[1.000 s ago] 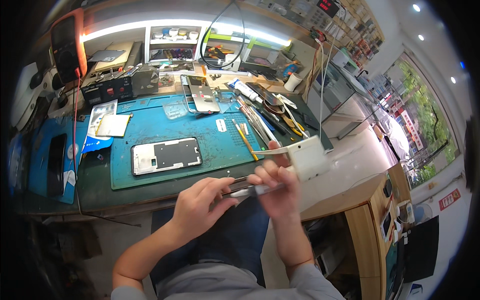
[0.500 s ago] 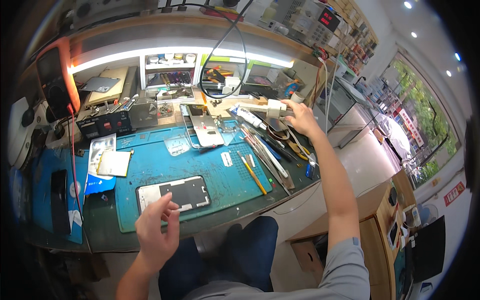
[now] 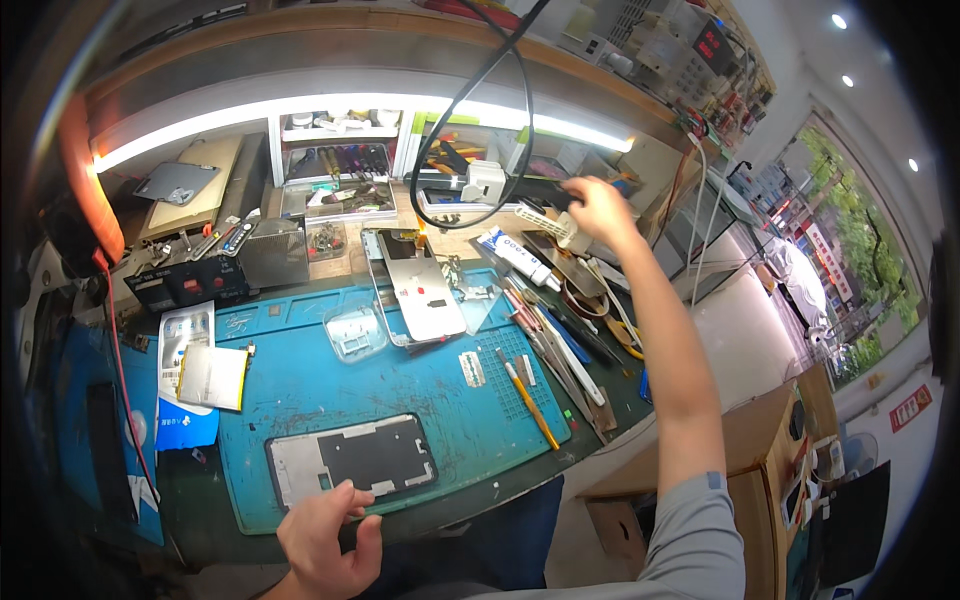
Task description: The person works on a disassembled smartphone at a cluttered workbench. They peel a protective film from a battery, place the battery into the phone chassis, and then use a pencil and a cotton swab to clean the interior surfaces of the phone's back cover.
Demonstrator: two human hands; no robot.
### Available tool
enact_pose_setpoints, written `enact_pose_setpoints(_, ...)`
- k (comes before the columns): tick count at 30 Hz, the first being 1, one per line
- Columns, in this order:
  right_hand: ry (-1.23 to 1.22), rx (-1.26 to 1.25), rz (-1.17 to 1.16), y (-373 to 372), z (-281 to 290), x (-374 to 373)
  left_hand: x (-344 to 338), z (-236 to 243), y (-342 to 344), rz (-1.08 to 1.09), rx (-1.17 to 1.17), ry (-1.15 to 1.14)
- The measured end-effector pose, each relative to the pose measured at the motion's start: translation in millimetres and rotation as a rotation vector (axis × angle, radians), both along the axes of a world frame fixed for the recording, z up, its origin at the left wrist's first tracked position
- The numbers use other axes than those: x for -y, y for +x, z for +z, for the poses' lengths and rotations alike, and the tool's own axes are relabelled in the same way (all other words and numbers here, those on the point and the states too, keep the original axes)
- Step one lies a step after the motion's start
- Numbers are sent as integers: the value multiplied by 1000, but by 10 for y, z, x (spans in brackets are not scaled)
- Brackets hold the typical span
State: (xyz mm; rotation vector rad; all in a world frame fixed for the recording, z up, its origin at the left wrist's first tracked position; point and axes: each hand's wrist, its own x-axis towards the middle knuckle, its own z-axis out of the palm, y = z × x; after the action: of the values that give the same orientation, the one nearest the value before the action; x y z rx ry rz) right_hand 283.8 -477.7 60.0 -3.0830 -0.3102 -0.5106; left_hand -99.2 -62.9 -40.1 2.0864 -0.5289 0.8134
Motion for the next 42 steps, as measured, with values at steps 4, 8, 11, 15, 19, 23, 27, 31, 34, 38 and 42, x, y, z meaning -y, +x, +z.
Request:
enact_pose_setpoints(4,153,-113,248,376,-126,-658,-33,-16,-27,35,-1,23)
enact_pose_setpoints(8,-6,-137,104,677,-144,-660,-27,8,-28,31,17,53)
enact_pose_setpoints(11,-144,230,321,387,-2,-762,-41,57,33,-18,28,37)
enact_pose_setpoints(15,-391,568,240,-440,152,-974,-43,58,25,-18,24,15)
enact_pose_setpoints(19,-374,589,191,-1092,297,-800,1,81,67,-10,44,14)
enact_pose_setpoints(23,-362,567,40,-1584,385,-740,40,32,84,27,85,-20)
enact_pose_setpoints(27,-326,555,19,-2160,425,-658,58,42,97,21,174,-11)
enact_pose_setpoints(31,-391,522,84,-3050,578,-620,42,105,51,-1,389,-2)
enact_pose_setpoints(34,-306,583,106,-3766,662,-609,71,116,-112,-119,452,78)
enact_pose_setpoints(38,-134,539,120,-4375,604,-466,349,231,-257,-190,462,117)
enact_pose_setpoints(42,-7,492,133,-4253,440,-331,354,377,-147,-110,350,146)
